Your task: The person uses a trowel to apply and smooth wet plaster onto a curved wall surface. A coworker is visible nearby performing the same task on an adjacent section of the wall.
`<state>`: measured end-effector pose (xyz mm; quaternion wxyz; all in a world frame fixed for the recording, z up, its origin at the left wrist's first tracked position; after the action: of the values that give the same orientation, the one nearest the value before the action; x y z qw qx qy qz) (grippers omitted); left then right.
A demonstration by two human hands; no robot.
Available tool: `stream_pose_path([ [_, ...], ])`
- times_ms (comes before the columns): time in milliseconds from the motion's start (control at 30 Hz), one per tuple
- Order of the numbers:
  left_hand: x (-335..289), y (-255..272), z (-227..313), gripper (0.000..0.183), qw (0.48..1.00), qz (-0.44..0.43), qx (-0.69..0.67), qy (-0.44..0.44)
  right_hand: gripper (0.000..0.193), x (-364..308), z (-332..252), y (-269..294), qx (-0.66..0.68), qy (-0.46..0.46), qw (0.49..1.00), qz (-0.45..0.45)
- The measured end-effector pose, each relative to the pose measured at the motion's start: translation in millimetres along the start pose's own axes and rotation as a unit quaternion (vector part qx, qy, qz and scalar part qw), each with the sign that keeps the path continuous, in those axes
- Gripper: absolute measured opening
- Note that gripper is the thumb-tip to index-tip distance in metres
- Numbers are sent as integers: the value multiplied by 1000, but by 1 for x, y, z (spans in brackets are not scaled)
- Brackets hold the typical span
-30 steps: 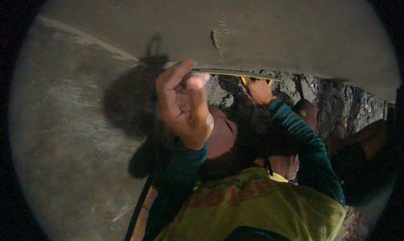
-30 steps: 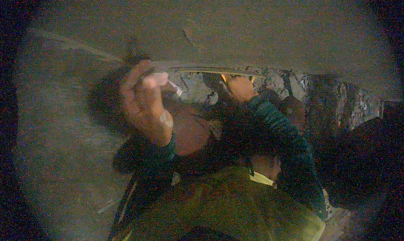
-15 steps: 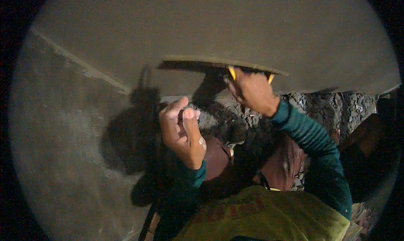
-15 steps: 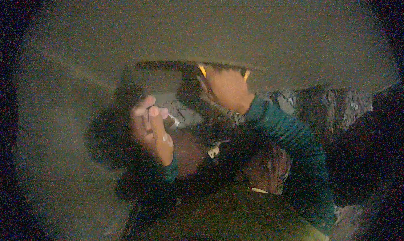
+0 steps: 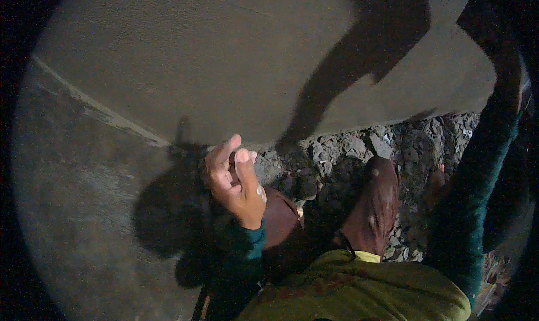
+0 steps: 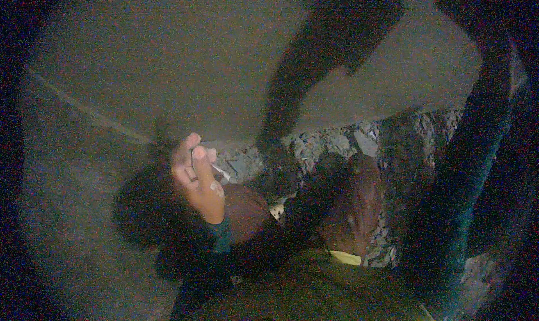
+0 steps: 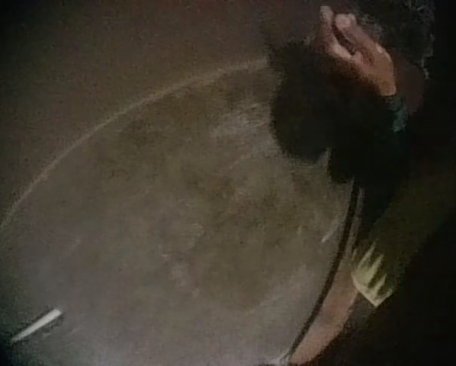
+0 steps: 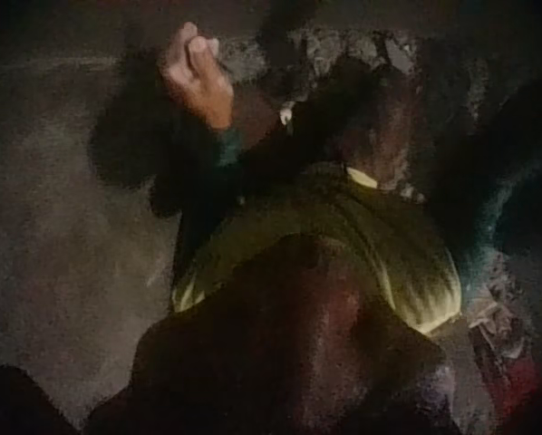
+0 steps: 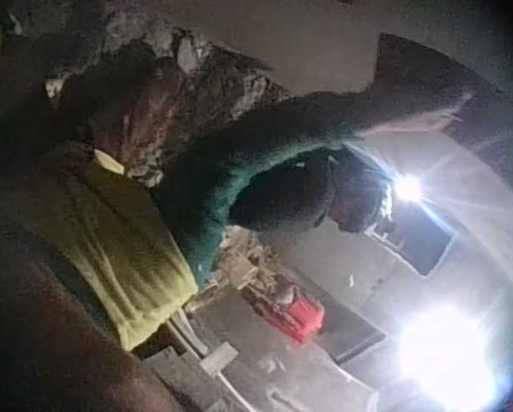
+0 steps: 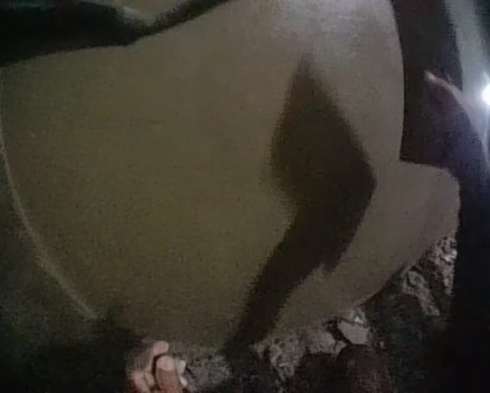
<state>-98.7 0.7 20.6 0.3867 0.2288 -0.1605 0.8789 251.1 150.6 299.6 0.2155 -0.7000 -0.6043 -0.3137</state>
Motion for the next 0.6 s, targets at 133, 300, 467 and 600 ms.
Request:
stream_pose_path([
  [133,11,-16,36,25,995,-42,-6,85,36,-100,97,-16,-13,-143,990,-7],
  [300,16,-47,27,23,996,-84,-26,20,40,-227,212,-116,118,-277,953,-43],
  [467,9,-43,13,23,987,-49,-17,153,42,-258,227,-184,195,-301,930,-78],
  [600,2,-48,6,24,993,-41,-25,106,38,-266,236,-200,152,-274,947,-68],
])
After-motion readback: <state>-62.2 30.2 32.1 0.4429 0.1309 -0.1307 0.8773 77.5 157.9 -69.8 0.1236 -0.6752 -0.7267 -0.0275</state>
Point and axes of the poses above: each hand's wrist, its own x-axis towards the middle knuckle, its own y-axis out of the back of the hand, z = x × y, the point moved 2 cm from there along x, towards the middle knuckle, and after that the axes turned 3 degrees about z, right-handed, at the moved point
